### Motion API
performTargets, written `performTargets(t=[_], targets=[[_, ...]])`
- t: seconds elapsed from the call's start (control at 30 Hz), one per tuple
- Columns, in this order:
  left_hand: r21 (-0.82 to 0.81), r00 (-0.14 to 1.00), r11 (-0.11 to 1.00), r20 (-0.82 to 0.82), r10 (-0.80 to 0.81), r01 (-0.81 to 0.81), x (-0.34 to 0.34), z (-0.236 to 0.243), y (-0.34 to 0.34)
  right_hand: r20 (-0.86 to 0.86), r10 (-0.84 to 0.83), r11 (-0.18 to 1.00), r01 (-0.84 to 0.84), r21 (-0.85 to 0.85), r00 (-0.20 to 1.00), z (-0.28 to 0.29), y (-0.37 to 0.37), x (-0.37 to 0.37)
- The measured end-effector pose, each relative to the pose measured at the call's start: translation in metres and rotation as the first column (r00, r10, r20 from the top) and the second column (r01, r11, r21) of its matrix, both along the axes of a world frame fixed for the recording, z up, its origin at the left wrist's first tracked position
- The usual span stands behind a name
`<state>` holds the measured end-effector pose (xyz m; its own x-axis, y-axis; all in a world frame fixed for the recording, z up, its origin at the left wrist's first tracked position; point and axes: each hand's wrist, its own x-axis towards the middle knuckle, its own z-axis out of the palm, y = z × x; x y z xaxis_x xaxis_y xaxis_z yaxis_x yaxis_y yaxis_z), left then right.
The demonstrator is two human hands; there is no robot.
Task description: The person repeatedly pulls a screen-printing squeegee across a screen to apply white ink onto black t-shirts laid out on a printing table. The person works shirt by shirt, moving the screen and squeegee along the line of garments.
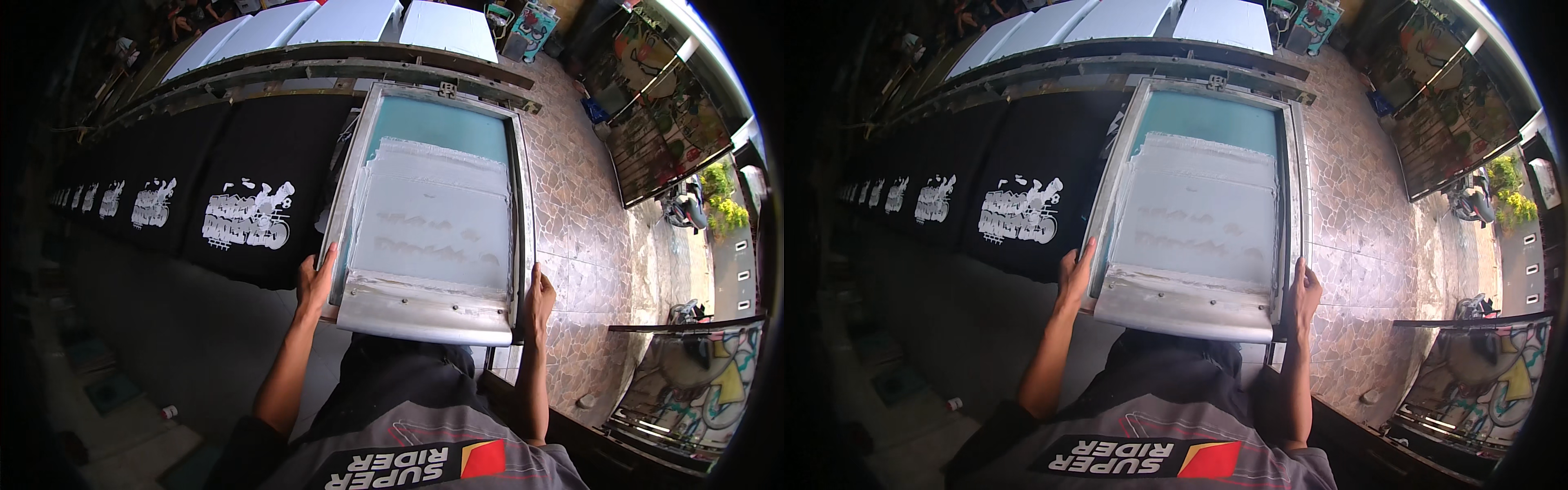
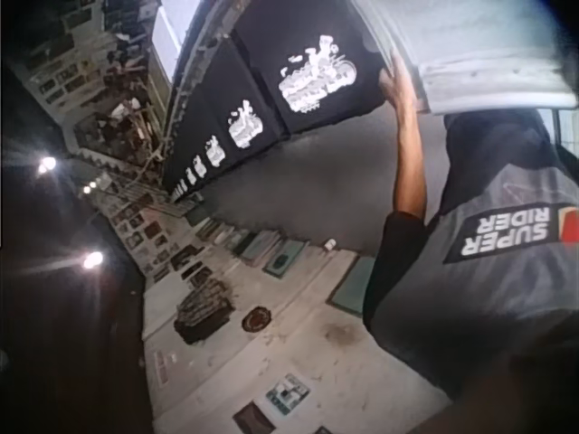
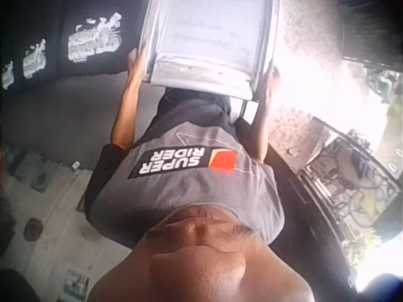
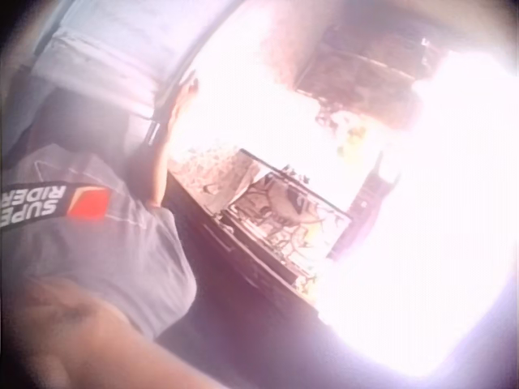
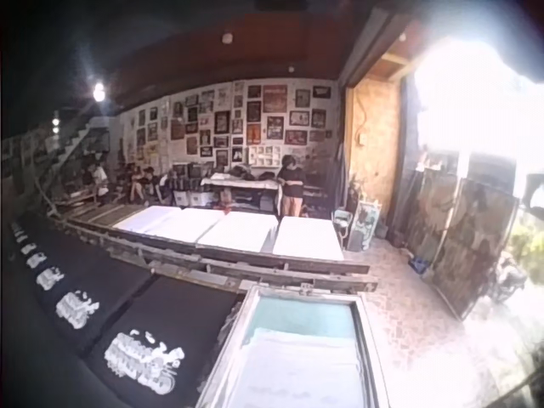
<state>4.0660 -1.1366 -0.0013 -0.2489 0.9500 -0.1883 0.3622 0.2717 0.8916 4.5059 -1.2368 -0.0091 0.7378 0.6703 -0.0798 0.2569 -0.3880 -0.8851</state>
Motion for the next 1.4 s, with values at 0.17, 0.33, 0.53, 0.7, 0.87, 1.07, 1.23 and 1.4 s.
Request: performTargets(t=[0.17, 0.33, 0.53, 0.7, 0.87, 1.07, 1.23, 1.4], targets=[[-0.042, 0.998, 0.999, -0.058, 0.032, -0.035, 0.016, 0.000, -0.023, 0.007, -0.080, 0.997, 0.079, 0.016, 0.997, 0.001, -0.031, 0.012], [-0.017, 0.999, 0.999, 0.000, -0.036, 0.036, 0.095, 0.035, -0.056, -0.052, -0.222, 0.966, 0.227, 0.123, 0.974, -0.013, -0.084, 0.079], [0.052, 0.958, 0.987, 0.236, -0.162, 0.154, 0.214, 0.041, -0.081, -0.024, -0.281, 0.951, 0.282, 0.126, 0.959, -0.005, -0.167, 0.200], [0.016, 0.958, 0.979, 0.200, -0.205, 0.206, 0.304, 0.031, -0.105, 0.073, -0.417, 0.898, 0.398, 0.190, 0.906, 0.021, -0.214, 0.264], [0.042, 0.958, 0.975, 0.182, -0.221, 0.217, 0.373, 0.010, -0.121, 0.063, -0.485, 0.870, 0.474, 0.134, 0.872, 0.008, -0.244, 0.333], [0.038, 0.961, 0.976, 0.170, -0.219, 0.216, 0.431, 0.011, -0.132, 0.069, -0.496, 0.866, 0.499, -0.028, 0.865, -0.007, -0.241, 0.399], [0.021, 0.956, 0.987, 0.247, -0.161, 0.161, 0.463, 0.010, -0.139, 0.120, -0.391, 0.906, 0.404, -0.126, 0.913, 0.013, -0.208, 0.419], [0.066, 0.957, 0.995, 0.275, -0.092, 0.077, 0.480, 0.023, -0.127, 0.033, -0.315, 0.946, 0.316, -0.075, 0.949, 0.028, -0.165, 0.424]])
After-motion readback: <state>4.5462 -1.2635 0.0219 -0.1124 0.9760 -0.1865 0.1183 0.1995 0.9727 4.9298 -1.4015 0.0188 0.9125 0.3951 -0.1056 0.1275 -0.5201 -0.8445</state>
